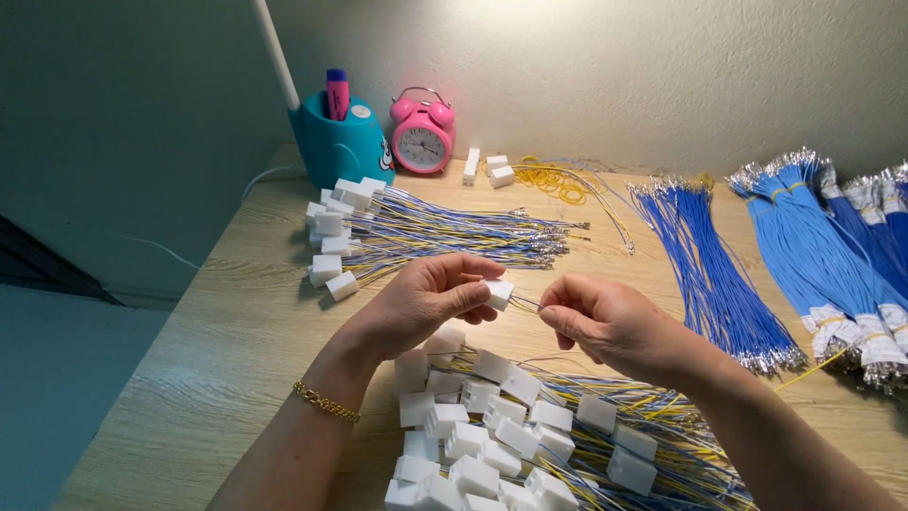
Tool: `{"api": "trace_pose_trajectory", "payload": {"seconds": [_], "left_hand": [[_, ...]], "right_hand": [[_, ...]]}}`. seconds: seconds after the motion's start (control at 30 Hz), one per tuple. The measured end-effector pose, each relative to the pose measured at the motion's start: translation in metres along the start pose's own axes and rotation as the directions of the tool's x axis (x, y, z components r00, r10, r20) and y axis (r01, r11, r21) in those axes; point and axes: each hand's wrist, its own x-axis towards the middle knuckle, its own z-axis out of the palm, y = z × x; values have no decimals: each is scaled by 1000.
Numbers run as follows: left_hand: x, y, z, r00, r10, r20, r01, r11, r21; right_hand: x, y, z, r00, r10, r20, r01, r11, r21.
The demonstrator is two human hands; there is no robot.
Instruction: Manually assembling electrical wire harnesses by inserting pre-crimped wires into plastic connector housings.
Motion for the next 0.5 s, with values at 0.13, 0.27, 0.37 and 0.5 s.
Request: {"api": "trace_pose_trajectory", "payload": {"seconds": [0.13,0.27,0.37,0.5], "left_hand": [[0,-2,-10,997,48,-67,-55,993,-103],[0,0,-18,981,-119,-150,72,956,-285],[-3,2,-25,966,-178,-185,99,923,-372],[-7,8,-29,946,-217,-240,92,892,-443]], "right_hand": [[-9,-5,-18,996,3,-87,-14,991,-130],[-26,7,-37,988,13,-154,-73,917,-391],[-38,21,-54,982,38,-184,-88,958,-272],[-51,35,-78,983,50,-178,-81,983,-167]]}}
